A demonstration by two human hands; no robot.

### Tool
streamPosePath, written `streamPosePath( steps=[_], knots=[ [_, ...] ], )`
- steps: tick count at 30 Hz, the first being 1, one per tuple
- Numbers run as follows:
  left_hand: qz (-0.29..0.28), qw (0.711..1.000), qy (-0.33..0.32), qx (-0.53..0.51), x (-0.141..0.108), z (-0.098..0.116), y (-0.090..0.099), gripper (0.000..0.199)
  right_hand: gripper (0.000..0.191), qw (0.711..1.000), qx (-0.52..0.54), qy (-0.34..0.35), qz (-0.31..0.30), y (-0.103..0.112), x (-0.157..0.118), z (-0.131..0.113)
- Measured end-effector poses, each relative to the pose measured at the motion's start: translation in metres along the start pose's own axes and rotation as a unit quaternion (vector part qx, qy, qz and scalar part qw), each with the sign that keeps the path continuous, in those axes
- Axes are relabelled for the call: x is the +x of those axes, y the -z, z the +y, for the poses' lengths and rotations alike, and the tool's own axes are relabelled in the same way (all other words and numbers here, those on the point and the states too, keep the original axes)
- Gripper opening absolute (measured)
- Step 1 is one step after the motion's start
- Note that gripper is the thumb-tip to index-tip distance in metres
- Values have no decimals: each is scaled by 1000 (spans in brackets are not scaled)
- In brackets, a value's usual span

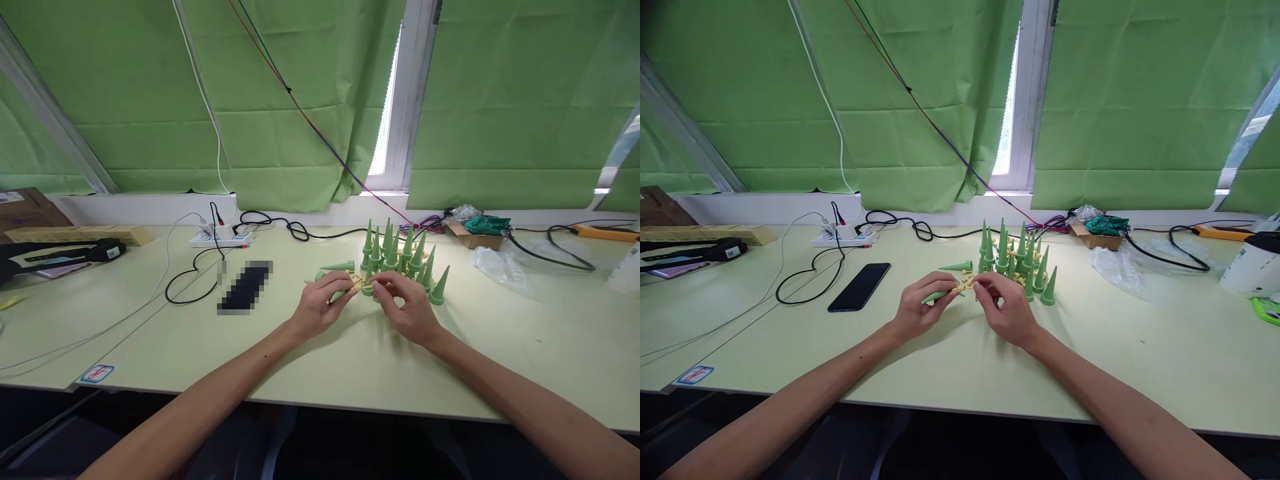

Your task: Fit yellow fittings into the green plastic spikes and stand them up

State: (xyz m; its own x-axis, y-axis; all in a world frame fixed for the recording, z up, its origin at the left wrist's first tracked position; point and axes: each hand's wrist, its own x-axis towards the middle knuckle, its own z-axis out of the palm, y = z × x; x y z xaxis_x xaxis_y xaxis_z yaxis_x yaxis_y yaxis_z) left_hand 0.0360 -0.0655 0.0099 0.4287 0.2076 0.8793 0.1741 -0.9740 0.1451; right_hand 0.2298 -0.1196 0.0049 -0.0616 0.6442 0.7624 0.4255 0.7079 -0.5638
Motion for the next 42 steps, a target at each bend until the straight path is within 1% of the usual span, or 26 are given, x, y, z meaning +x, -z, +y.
streamPosePath(
  steps=[15,18,24,28,42],
  knots=[
    [-11,1000,-18,-1,-1,-3,-2,15,11,1000,3,-7,-18,-1,0,1],
    [-19,1000,-11,-4,-2,-3,-2,15,11,999,3,-15,-29,-2,0,2],
    [-37,999,22,-7,-5,-2,-3,16,14,997,-1,-46,-67,-2,0,5],
    [-38,999,23,-12,-6,-3,-4,17,15,995,5,-60,-82,-1,0,6],
    [-50,999,14,-2,-8,-6,-4,19,17,994,4,-66,-90,-1,1,5]
  ],
)
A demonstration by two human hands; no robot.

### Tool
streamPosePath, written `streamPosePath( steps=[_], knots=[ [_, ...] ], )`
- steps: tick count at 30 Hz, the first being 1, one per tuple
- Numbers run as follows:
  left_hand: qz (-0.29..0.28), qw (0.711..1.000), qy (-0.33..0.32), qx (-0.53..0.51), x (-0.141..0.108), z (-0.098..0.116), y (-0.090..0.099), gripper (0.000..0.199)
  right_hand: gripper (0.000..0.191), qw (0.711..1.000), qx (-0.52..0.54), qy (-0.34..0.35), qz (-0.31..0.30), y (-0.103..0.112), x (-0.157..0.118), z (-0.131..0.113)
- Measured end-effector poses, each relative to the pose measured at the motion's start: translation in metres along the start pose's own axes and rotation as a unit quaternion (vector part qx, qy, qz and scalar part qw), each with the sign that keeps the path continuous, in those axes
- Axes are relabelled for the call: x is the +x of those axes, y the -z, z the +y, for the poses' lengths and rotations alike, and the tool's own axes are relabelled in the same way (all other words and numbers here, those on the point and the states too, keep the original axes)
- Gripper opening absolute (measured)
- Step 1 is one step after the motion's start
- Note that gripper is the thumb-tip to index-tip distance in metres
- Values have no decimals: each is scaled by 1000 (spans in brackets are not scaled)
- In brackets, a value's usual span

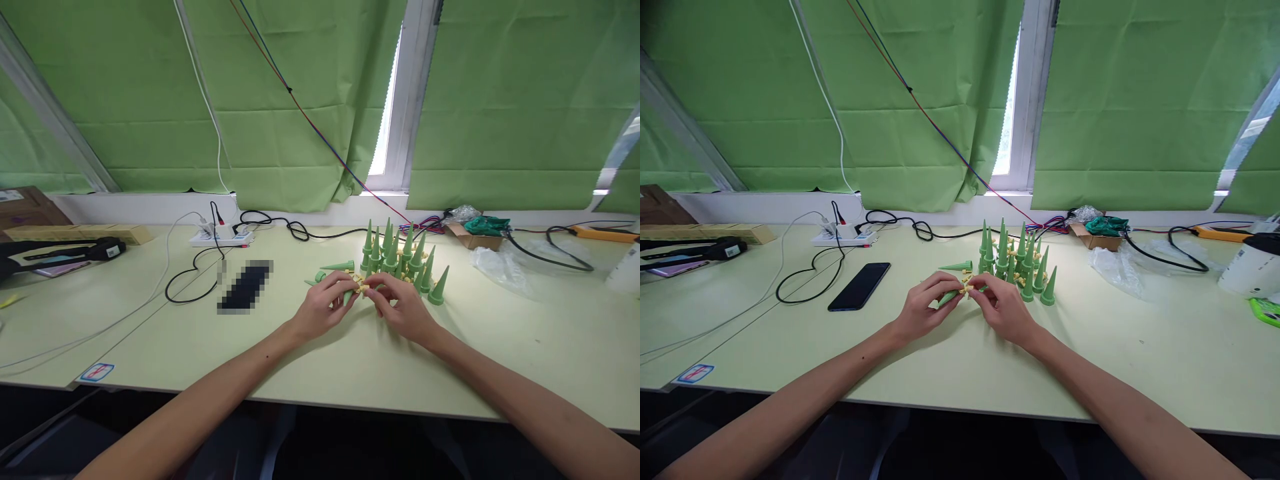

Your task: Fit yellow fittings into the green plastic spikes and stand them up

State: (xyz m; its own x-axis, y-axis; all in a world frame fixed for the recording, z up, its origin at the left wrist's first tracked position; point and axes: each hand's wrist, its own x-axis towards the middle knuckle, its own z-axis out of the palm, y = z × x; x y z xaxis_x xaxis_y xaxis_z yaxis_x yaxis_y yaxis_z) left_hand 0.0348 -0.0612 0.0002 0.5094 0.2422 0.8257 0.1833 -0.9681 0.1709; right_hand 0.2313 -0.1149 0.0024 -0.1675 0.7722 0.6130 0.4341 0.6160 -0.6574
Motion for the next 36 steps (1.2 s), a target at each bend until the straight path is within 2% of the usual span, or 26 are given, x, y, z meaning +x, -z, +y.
streamPosePath(
  steps=[16,22,32,36],
  knots=[
    [-12,1000,-12,3,-3,-2,-2,21,19,1000,5,-22,-18,-2,1,4],
    [-34,999,-9,-1,-1,0,-2,16,28,998,-41,-38,-18,-3,1,4],
    [-55,998,-8,6,-3,1,-3,25,39,995,-94,-33,-2,-5,2,7],
    [-68,997,-11,18,-6,-1,-5,26,46,993,-113,-42,-14,-7,2,10]
  ],
)
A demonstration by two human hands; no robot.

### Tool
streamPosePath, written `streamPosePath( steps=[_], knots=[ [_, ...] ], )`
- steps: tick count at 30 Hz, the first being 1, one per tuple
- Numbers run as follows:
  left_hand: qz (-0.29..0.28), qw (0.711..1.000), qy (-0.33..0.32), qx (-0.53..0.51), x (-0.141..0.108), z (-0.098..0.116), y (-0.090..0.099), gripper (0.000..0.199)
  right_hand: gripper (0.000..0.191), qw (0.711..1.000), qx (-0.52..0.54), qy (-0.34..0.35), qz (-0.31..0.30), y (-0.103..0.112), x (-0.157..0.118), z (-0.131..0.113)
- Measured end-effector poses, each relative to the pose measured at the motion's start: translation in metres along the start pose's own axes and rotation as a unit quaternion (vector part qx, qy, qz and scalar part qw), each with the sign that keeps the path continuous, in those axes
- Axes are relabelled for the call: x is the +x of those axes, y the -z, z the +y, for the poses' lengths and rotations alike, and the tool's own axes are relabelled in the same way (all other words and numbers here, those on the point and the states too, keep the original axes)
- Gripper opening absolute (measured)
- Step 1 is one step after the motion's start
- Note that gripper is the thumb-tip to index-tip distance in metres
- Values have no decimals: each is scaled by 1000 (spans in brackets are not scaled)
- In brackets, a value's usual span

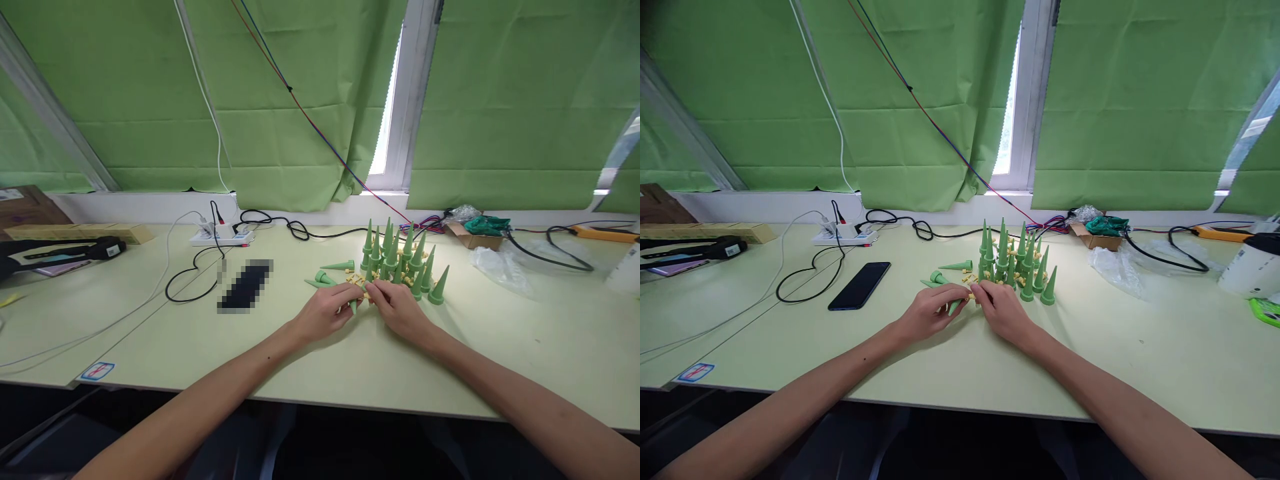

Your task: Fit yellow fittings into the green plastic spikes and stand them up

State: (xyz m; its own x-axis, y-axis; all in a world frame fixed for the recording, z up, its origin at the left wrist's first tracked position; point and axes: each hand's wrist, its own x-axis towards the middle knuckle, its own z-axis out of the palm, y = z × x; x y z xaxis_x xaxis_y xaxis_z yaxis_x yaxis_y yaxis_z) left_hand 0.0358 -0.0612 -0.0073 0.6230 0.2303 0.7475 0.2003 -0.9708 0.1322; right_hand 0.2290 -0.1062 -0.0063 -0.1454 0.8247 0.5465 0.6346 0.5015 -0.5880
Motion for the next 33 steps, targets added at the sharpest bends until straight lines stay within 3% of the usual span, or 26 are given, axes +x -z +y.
streamPosePath(
  steps=[7,12,15,24,33],
  knots=[
    [-11,999,31,-28,1,2,1,21,49,1000,6,-2,-2,1,1,0],
    [22,990,127,-65,7,5,5,10,25,997,71,-10,-13,6,-1,-4],
    [23,981,169,-95,8,6,6,12,21,995,90,-9,-34,7,-2,-3],
    [-5,997,67,-47,4,5,5,15,22,996,78,0,-41,6,-1,-2],
    [-20,997,60,-42,3,5,4,14,37,999,34,-7,-31,2,0,1]
  ],
)
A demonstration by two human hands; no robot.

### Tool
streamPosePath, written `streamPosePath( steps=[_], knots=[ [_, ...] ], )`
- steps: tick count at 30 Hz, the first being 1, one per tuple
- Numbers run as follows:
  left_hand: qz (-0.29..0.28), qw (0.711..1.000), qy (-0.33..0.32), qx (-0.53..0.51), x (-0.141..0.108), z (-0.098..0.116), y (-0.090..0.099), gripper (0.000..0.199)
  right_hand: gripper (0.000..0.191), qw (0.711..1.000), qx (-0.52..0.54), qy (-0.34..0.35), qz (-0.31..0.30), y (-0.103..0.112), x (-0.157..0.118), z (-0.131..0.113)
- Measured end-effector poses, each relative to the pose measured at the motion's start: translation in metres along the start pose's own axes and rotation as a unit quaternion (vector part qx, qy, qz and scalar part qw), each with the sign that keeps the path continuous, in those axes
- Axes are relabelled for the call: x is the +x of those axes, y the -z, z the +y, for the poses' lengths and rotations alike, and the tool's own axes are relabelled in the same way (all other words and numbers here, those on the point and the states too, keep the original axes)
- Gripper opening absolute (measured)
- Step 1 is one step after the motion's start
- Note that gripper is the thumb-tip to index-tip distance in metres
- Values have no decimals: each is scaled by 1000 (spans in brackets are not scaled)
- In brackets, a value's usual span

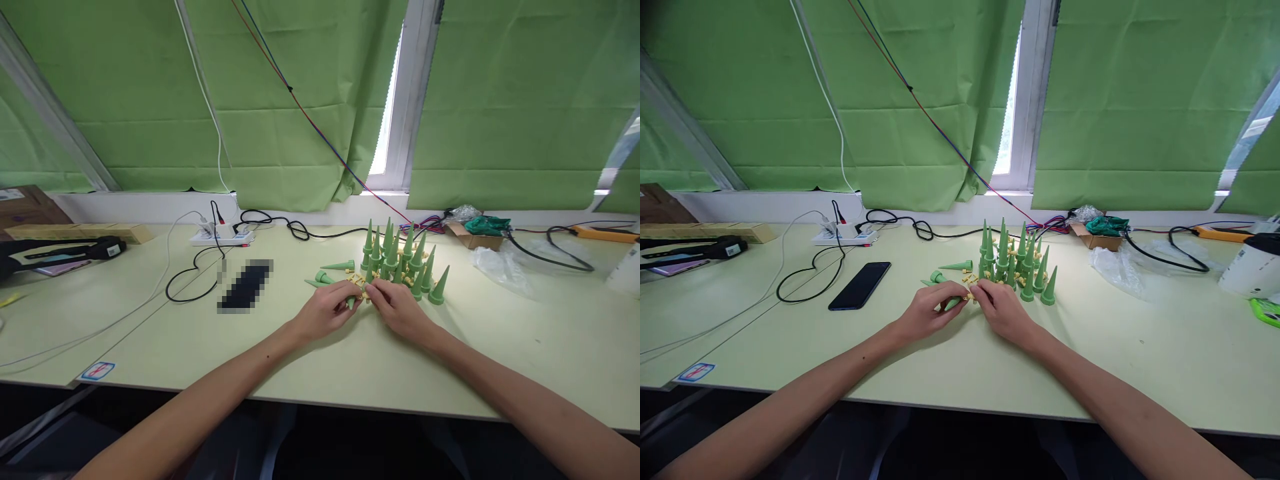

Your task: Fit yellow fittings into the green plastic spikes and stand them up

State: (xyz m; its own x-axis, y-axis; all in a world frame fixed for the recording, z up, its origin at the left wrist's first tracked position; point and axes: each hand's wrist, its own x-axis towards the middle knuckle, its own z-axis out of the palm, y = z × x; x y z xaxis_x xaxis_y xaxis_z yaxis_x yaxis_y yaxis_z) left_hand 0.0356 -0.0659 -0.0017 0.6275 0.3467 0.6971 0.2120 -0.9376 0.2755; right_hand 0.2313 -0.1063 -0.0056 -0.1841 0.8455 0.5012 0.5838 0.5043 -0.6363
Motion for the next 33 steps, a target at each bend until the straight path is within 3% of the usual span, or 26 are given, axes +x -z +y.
streamPosePath(
  steps=[9,33],
  knots=[
    [41,999,9,2,3,2,2,12,19,998,54,10,-22,3,-2,-6],
    [5,1000,-19,-24,0,0,1,14,28,999,20,33,-14,2,-2,-3]
  ],
)
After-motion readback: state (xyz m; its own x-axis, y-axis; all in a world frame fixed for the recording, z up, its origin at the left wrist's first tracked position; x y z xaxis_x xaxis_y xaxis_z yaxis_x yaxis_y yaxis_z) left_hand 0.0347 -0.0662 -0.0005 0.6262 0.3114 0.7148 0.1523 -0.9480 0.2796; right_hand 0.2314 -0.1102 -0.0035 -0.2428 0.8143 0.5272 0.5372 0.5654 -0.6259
